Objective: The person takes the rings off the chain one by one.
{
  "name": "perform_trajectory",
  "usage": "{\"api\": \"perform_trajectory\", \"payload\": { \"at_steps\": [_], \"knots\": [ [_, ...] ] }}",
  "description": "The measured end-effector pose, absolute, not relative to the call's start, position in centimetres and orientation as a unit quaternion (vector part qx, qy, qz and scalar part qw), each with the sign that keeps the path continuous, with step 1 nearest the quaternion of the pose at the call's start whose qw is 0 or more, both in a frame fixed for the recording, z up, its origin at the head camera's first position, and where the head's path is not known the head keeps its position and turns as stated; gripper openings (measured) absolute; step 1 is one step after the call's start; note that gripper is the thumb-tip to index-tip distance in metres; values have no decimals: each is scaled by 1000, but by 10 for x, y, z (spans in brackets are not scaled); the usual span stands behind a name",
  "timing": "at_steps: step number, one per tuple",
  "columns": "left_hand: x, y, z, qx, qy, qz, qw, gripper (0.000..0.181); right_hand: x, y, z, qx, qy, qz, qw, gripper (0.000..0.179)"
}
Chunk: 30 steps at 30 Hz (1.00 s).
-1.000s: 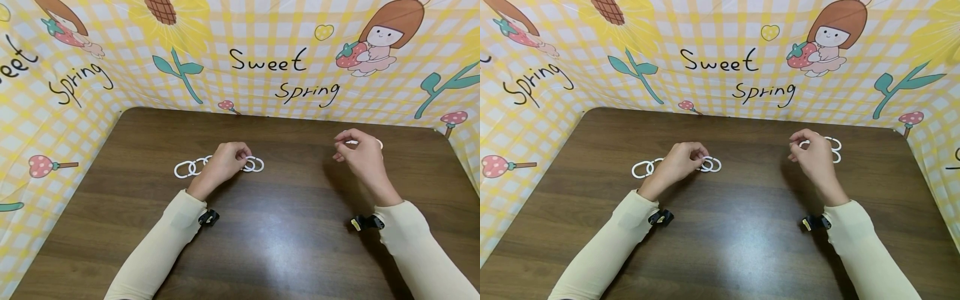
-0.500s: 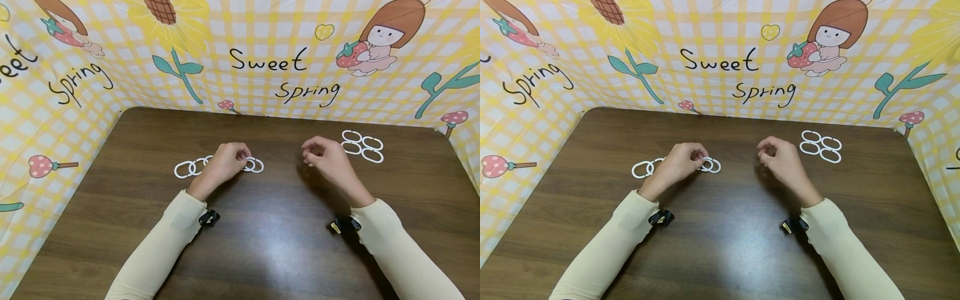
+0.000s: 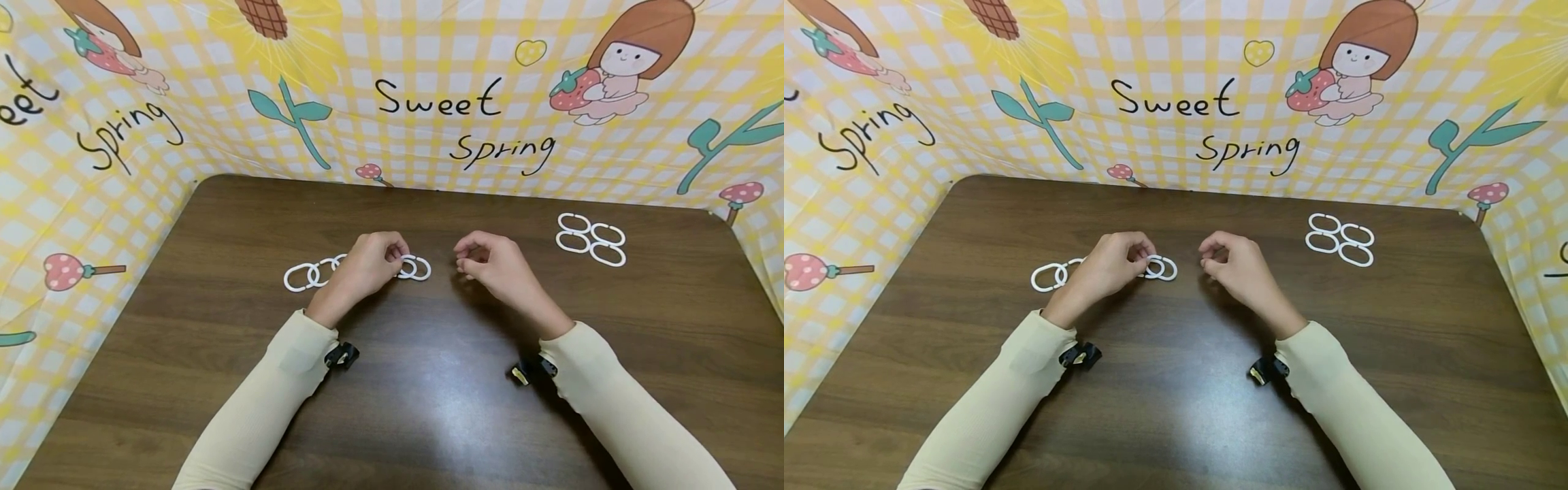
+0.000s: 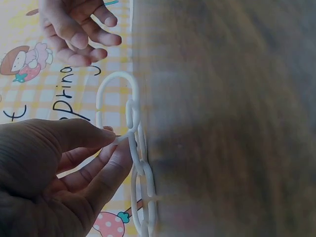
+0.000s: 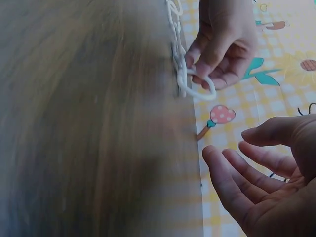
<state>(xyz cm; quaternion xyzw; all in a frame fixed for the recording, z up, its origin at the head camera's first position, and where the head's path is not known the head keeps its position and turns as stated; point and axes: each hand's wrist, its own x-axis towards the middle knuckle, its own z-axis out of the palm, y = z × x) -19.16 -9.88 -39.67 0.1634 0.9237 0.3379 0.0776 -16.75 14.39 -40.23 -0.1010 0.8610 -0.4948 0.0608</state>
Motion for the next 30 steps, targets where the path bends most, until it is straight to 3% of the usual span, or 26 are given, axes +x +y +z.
{"api": "perform_trajectory", "payload": {
  "at_steps": [30],
  "knots": [
    [-194,-102,-398,177,923,336,58,12,-179,95,-409,-87,807,-571,122,17]
  ]
}}
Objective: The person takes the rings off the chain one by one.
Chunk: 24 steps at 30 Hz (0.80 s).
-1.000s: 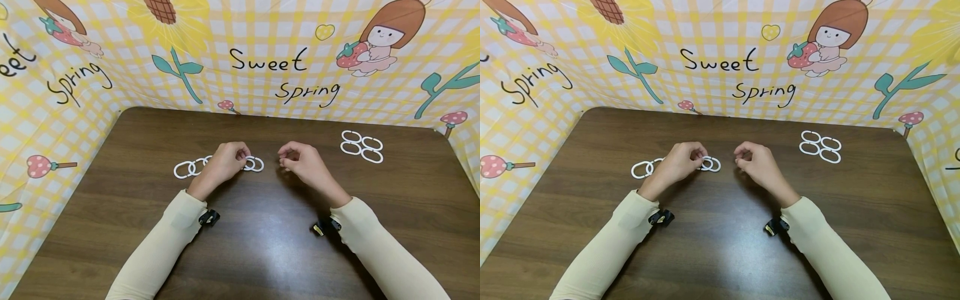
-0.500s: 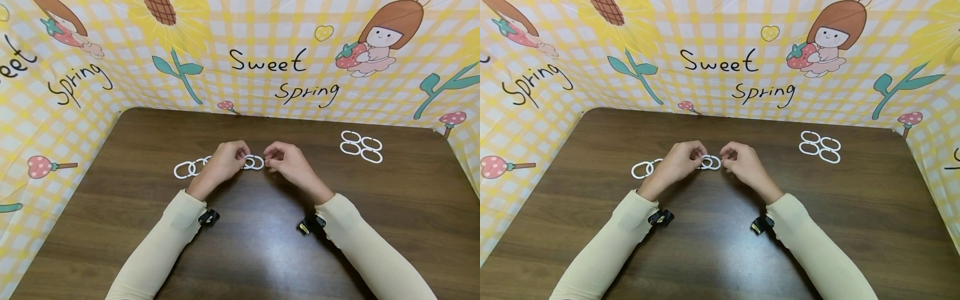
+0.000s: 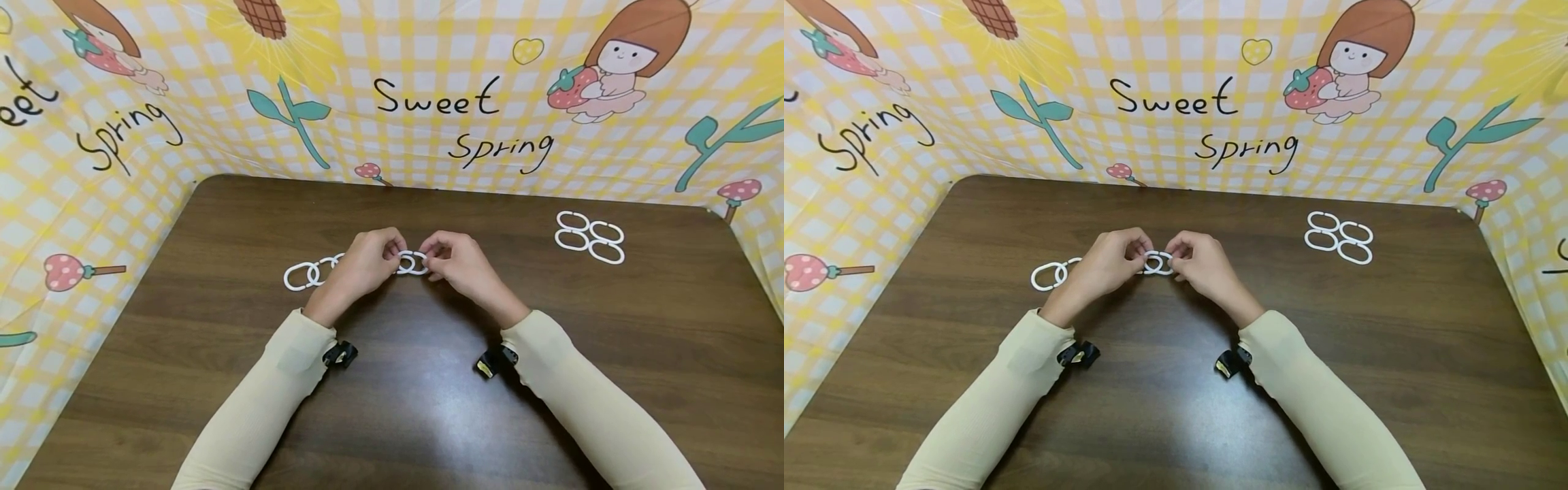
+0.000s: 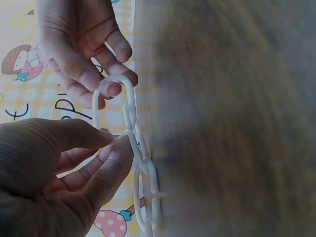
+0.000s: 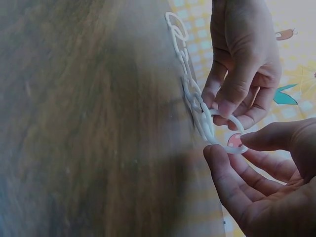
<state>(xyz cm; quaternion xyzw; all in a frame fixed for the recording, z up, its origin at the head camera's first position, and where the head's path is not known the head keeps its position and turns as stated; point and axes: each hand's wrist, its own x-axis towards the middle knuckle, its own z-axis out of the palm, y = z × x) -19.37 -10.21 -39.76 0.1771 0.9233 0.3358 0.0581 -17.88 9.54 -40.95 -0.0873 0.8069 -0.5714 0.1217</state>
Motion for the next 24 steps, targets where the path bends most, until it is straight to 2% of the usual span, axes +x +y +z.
{"api": "perform_trajectory", "payload": {
  "at_steps": [24],
  "knots": [
    [-193,-110,-397,162,918,355,70,11,-180,90,-413,-60,820,-555,125,16]
  ]
}}
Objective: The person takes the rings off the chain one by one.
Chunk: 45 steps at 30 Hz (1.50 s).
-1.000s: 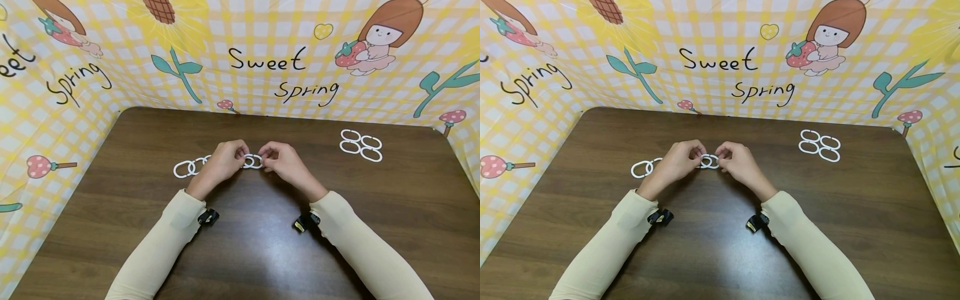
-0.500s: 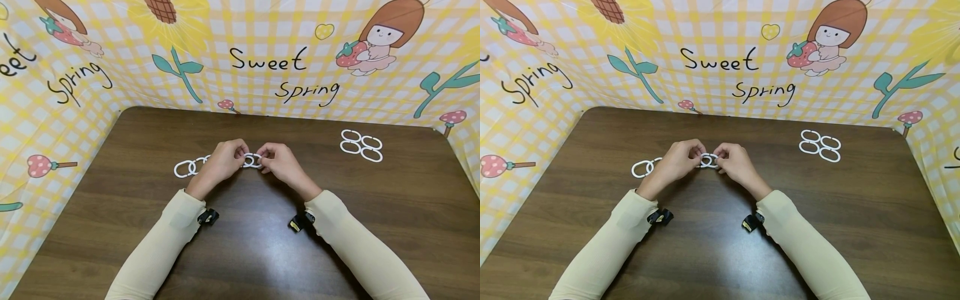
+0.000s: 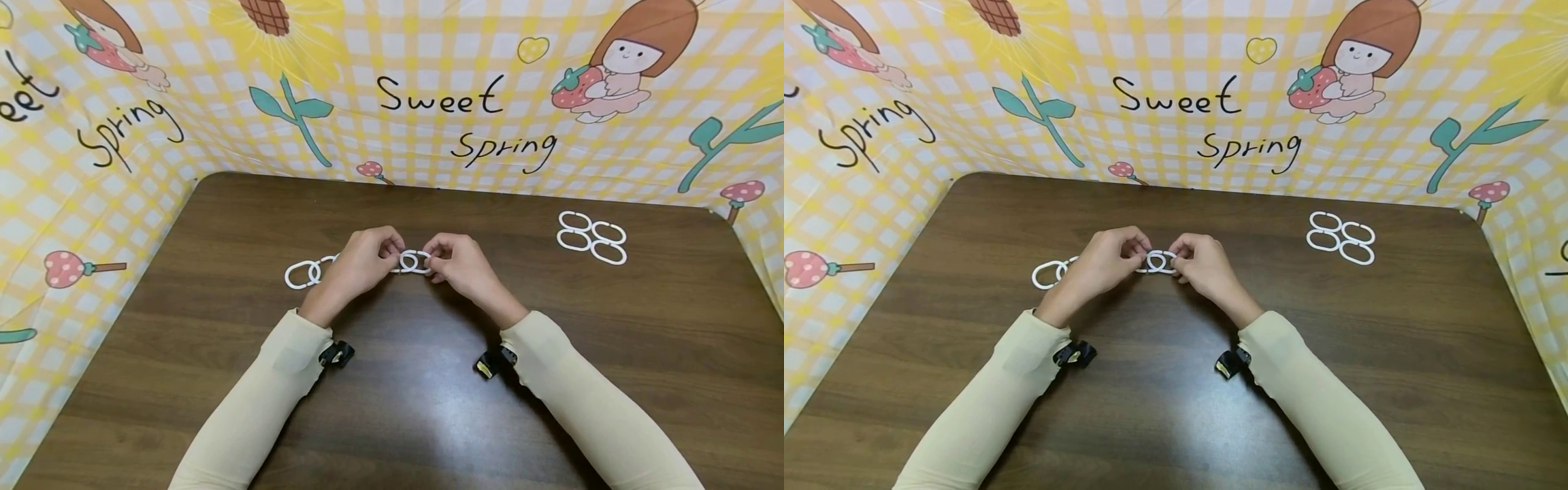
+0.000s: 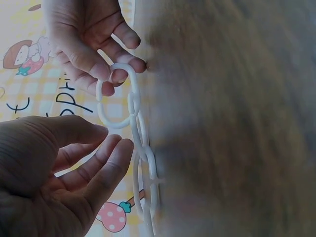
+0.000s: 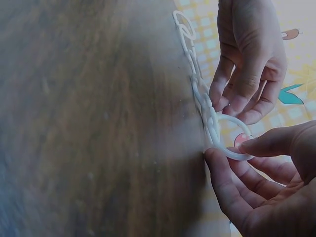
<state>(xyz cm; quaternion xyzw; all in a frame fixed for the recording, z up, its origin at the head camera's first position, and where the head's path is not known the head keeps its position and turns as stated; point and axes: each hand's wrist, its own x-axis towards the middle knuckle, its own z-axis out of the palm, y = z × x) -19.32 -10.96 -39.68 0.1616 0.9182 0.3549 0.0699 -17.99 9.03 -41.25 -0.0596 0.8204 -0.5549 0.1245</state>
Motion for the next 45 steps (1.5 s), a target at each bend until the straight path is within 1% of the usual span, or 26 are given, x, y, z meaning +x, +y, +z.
{"api": "perform_trajectory", "payload": {
  "at_steps": [14,33,45],
  "knots": [
    [-192,-111,-395,171,926,329,75,11,-179,97,-409,-62,829,-541,124,15],
    [-186,-114,-392,165,945,270,78,16,-180,104,-408,-52,830,-542,120,15],
    [-185,-116,-393,176,949,244,94,12,-180,104,-407,-54,830,-543,119,15]
  ]
}}
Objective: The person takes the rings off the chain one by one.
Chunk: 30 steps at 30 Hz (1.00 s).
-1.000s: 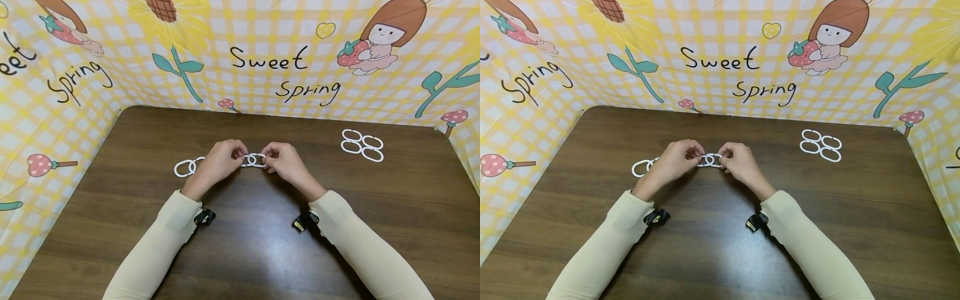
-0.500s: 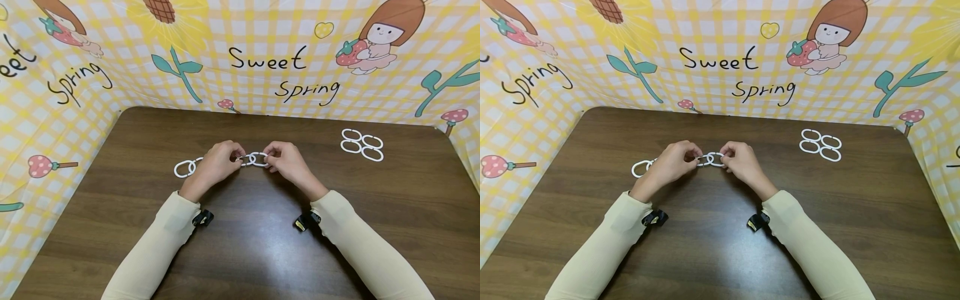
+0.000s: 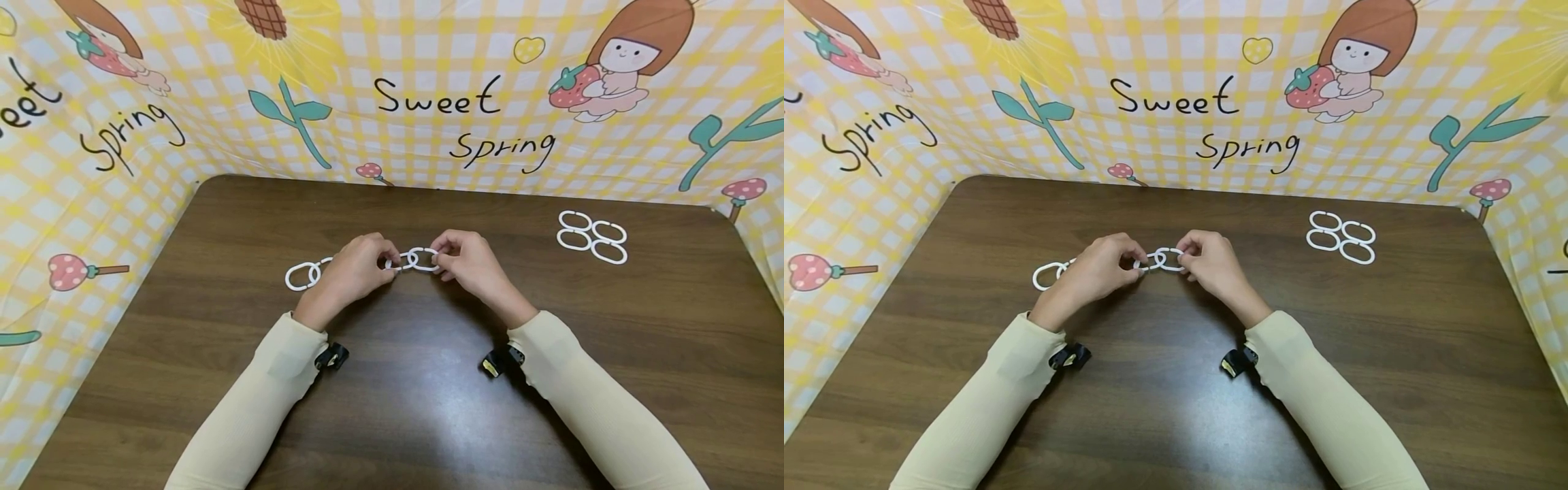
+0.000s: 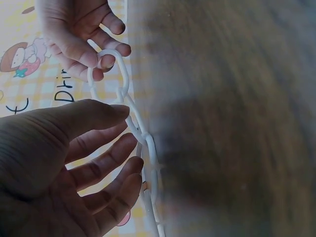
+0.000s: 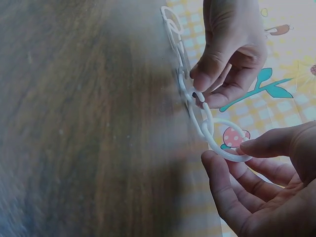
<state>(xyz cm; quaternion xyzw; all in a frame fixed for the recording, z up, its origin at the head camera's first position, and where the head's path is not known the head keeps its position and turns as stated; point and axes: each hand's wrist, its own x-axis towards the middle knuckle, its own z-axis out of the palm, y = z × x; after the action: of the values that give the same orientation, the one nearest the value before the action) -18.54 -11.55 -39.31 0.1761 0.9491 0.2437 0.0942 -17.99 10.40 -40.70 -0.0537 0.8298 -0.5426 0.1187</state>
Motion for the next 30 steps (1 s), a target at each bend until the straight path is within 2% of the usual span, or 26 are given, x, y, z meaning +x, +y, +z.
{"api": "perform_trajectory", "payload": {
  "at_steps": [18,30],
  "knots": [
    [-186,-114,-394,183,948,243,95,6,-181,106,-407,-47,825,-551,120,15],
    [-188,-119,-390,180,944,259,92,9,-179,105,-406,-52,824,-551,121,17]
  ]
}}
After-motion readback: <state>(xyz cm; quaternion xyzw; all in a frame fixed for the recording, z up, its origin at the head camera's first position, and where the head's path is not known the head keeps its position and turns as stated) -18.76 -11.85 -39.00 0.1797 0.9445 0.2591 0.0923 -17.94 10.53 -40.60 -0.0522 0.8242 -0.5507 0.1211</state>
